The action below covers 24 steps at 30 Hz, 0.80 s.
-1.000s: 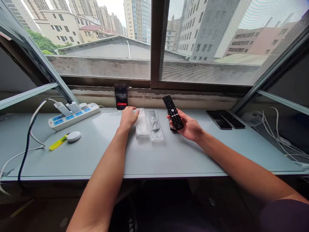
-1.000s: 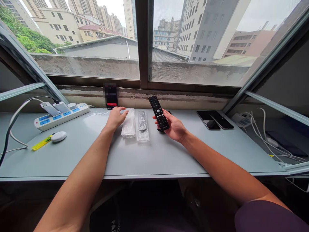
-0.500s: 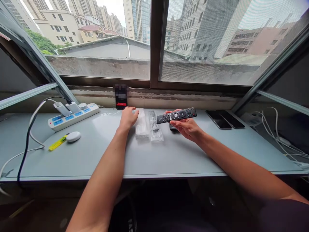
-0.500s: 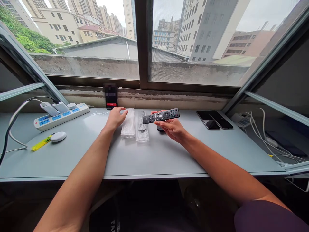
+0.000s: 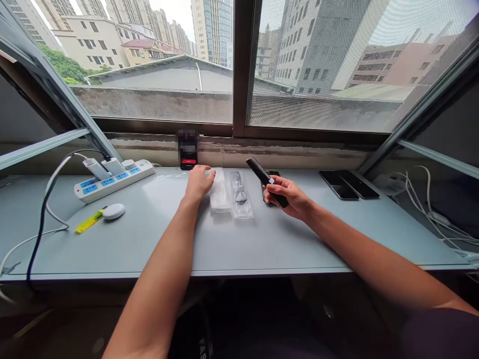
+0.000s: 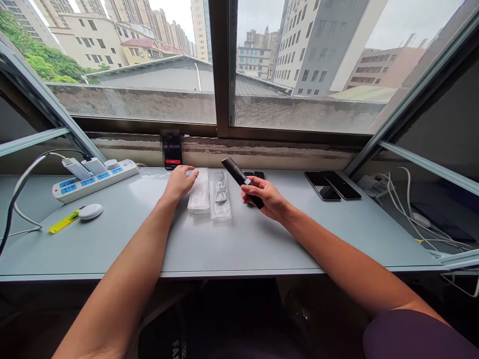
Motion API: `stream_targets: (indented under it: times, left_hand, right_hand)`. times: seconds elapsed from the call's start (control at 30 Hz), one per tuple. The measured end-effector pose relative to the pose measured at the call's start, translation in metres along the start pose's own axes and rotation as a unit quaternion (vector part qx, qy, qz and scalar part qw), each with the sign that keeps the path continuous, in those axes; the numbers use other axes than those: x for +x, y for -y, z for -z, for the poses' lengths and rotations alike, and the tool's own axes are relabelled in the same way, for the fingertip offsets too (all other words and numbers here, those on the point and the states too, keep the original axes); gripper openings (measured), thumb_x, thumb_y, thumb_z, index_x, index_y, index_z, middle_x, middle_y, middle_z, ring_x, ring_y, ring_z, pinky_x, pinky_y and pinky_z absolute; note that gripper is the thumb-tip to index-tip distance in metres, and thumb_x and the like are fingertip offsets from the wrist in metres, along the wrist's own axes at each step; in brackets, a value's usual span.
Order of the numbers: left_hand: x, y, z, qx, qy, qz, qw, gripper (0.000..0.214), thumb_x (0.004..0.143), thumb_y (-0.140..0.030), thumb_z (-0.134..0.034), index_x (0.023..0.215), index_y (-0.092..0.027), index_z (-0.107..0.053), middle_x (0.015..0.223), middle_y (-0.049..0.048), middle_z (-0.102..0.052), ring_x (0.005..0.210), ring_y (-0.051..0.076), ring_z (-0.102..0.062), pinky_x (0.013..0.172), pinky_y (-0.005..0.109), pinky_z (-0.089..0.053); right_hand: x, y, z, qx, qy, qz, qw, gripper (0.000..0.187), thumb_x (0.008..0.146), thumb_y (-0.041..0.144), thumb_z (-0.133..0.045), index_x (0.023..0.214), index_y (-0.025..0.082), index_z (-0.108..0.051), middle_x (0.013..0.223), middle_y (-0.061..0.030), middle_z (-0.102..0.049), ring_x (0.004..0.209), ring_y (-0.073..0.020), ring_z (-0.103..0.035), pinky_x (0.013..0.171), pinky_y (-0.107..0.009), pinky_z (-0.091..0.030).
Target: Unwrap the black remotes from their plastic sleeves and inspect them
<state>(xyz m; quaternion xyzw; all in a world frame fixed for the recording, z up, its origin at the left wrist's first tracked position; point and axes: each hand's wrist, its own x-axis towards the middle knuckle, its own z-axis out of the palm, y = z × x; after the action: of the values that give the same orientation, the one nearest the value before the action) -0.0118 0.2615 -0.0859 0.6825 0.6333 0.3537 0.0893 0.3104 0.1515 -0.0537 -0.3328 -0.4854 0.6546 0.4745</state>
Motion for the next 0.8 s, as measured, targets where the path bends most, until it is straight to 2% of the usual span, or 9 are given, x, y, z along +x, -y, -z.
stream_targets:
  times: [0.1, 0.17, 0.27, 0.37, 0.43, 0.57, 0.67, 0.8]
  left_hand:
    - [-0.0002, 0.0001, 0.0002, -0.001, -0.002, -0.001, 1.000, 0.037, 0.102, -0.037, -0.060, 0.126, -0.015, -0.079, 0.140, 0.0195, -0.072, 0.137, 0.037, -0.065, 0.123, 0.048, -0.049]
    - [-0.0003, -0.0003, 0.0005, 0.000, 0.000, 0.001, 1.000, 0.038, 0.102, -0.037, -0.060, 0.126, -0.014, -0.079, 0.140, 0.0202, -0.072, 0.138, 0.037, -0.065, 0.123, 0.048, -0.048]
    - [-0.0004, -0.0009, 0.0006, 0.003, 0.004, 0.003, 1.000, 0.040, 0.103, -0.038, -0.059, 0.128, -0.014, -0.079, 0.142, 0.0207, -0.071, 0.139, 0.037, -0.064, 0.123, 0.048, -0.048]
    - [-0.0002, -0.0007, 0.0004, 0.006, 0.006, 0.003, 1.000, 0.042, 0.103, -0.040, -0.059, 0.129, -0.013, -0.078, 0.143, 0.0212, -0.071, 0.140, 0.037, -0.063, 0.124, 0.048, -0.047]
    - [-0.0001, -0.0005, 0.0003, 0.006, 0.007, 0.004, 1.000, 0.042, 0.103, -0.040, -0.059, 0.129, -0.013, -0.078, 0.143, 0.0210, -0.071, 0.141, 0.037, -0.063, 0.124, 0.048, -0.047]
    - [-0.0002, -0.0007, 0.0007, 0.005, 0.008, 0.004, 1.000, 0.041, 0.102, -0.039, -0.059, 0.128, -0.014, -0.079, 0.142, 0.0203, -0.071, 0.140, 0.037, -0.064, 0.123, 0.047, -0.048]
    - [-0.0004, -0.0014, 0.0010, 0.008, 0.009, 0.005, 1.000, 0.042, 0.103, -0.039, -0.059, 0.129, -0.013, -0.078, 0.142, 0.0211, -0.071, 0.140, 0.037, -0.064, 0.124, 0.046, -0.047]
    - [-0.0005, -0.0015, 0.0009, 0.009, 0.011, 0.005, 1.000, 0.042, 0.103, -0.040, -0.058, 0.129, -0.014, -0.078, 0.143, 0.0204, -0.071, 0.140, 0.036, -0.064, 0.124, 0.047, -0.047]
  right_hand:
    - [0.0012, -0.0008, -0.0002, 0.013, -0.013, -0.016, 1.000, 0.048, 0.080, 0.046, -0.102, 0.110, 0.027, -0.068, 0.094, 0.0006, -0.076, 0.062, -0.0132, -0.064, 0.051, -0.026, -0.045]
    - [0.0025, -0.0002, -0.0007, 0.032, -0.009, -0.031, 0.999, 0.044, 0.089, 0.053, -0.093, 0.112, 0.027, -0.066, 0.104, -0.0042, -0.080, 0.063, -0.0146, -0.064, 0.048, -0.026, -0.042]
    - [0.0034, 0.0023, -0.0021, 0.071, -0.003, -0.039, 0.997, 0.034, 0.098, 0.053, -0.081, 0.116, 0.026, -0.069, 0.111, -0.0098, -0.083, 0.076, -0.0190, -0.069, 0.056, -0.029, -0.051]
    - [0.0022, 0.0048, -0.0032, 0.098, -0.005, -0.032, 0.995, 0.027, 0.097, 0.044, -0.083, 0.115, 0.026, -0.073, 0.112, -0.0083, -0.081, 0.090, -0.0205, -0.072, 0.069, -0.030, -0.058]
    - [0.0007, 0.0056, -0.0034, 0.100, -0.004, -0.028, 0.995, 0.028, 0.093, 0.038, -0.088, 0.114, 0.025, -0.075, 0.105, -0.0048, -0.077, 0.088, -0.0187, -0.070, 0.072, -0.030, -0.058]
    - [0.0000, 0.0053, -0.0029, 0.093, -0.007, -0.025, 0.995, 0.033, 0.084, 0.032, -0.096, 0.108, 0.025, -0.073, 0.093, 0.0007, -0.070, 0.072, -0.0135, -0.061, 0.062, -0.028, -0.052]
    - [0.0024, 0.0051, -0.0026, 0.101, -0.025, -0.026, 0.994, 0.031, 0.089, 0.041, -0.093, 0.100, 0.025, -0.068, 0.096, -0.0013, -0.074, 0.071, -0.0146, -0.061, 0.062, -0.029, -0.053]
    - [0.0042, 0.0056, -0.0016, 0.112, -0.036, -0.040, 0.992, 0.028, 0.100, 0.052, -0.078, 0.104, 0.026, -0.071, 0.110, -0.0082, -0.081, 0.078, -0.0209, -0.067, 0.069, -0.036, -0.061]
